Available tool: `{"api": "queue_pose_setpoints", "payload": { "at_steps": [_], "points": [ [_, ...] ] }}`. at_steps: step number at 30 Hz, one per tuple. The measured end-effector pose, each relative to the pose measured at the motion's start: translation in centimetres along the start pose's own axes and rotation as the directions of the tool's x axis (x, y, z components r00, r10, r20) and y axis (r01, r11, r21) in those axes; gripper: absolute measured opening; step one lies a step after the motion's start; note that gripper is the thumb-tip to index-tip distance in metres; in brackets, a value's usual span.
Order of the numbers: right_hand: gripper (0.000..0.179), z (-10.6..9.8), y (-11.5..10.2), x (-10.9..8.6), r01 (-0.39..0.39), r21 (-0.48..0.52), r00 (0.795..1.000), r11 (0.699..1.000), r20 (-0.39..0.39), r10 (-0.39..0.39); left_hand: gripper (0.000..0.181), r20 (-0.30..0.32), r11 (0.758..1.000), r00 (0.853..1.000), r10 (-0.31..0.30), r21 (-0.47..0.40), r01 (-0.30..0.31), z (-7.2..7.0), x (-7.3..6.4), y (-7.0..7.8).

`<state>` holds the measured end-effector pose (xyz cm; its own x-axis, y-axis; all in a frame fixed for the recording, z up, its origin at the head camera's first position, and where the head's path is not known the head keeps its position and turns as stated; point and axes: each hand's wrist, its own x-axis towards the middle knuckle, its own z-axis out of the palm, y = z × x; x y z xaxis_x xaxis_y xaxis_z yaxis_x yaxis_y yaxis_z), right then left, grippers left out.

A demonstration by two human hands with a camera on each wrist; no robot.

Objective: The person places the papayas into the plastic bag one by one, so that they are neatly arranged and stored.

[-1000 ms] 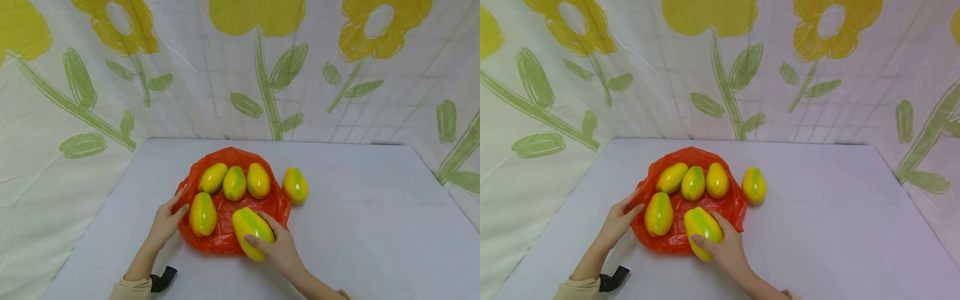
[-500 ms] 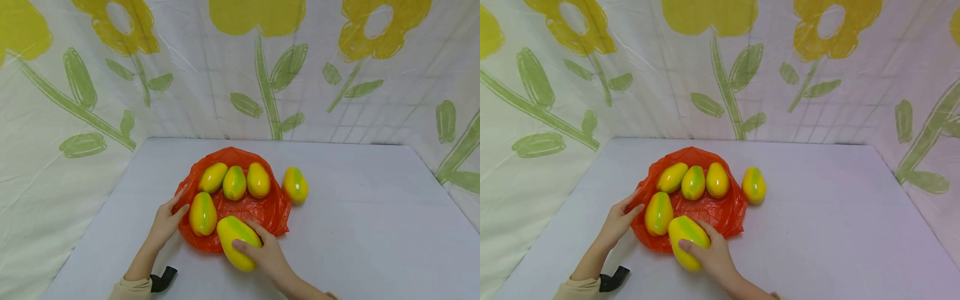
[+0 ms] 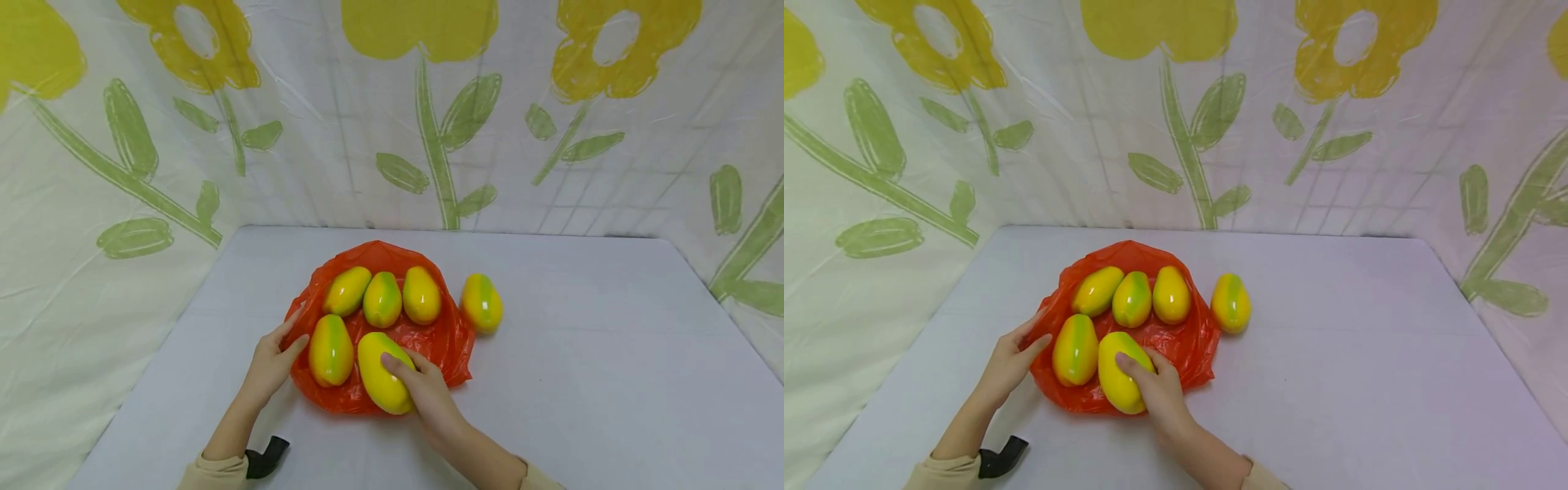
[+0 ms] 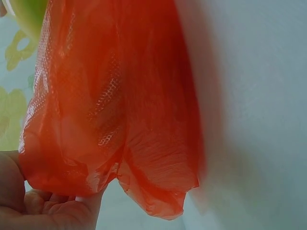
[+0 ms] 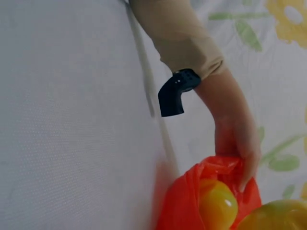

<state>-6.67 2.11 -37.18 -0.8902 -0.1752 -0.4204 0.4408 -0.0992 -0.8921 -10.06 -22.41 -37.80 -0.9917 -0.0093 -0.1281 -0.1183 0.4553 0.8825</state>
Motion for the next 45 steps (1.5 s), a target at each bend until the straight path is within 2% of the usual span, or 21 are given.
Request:
{"api": "queue_pose_setpoints", "payload": {
  "at_steps": [5, 15, 34, 45],
  "points": [
    [0.077, 0.4, 0.0, 0.8, -0.028, 0.051, 0.999, 0.998, -0.038, 0.03, 0.053, 0.0, 1.0, 1.0, 0.002, -0.002, -0.002, 0.0, 0.0, 0.0],
    [0.079, 0.3, 0.5, 2.1, -0.028, 0.055, 0.994, 0.998, -0.105, 0.034, 0.053, -0.001, 1.0, 1.0, 0.011, -0.001, -0.011, 0.0, 0.1, 0.0],
    [0.078, 2.1, 1.4, 4.6, 0.007, 0.016, 0.965, 1.0, -0.263, -0.002, 0.052, -0.011, 1.0, 1.0, 0.017, 0.004, -0.017, 0.1, 0.1, 0.0],
    [0.076, 3.4, 1.6, 5.7, 0.042, -0.012, 0.952, 0.999, -0.302, -0.043, 0.053, 0.003, 1.0, 1.0, 0.012, -0.001, -0.012, 0.2, 0.2, 0.0]
  ]
}}
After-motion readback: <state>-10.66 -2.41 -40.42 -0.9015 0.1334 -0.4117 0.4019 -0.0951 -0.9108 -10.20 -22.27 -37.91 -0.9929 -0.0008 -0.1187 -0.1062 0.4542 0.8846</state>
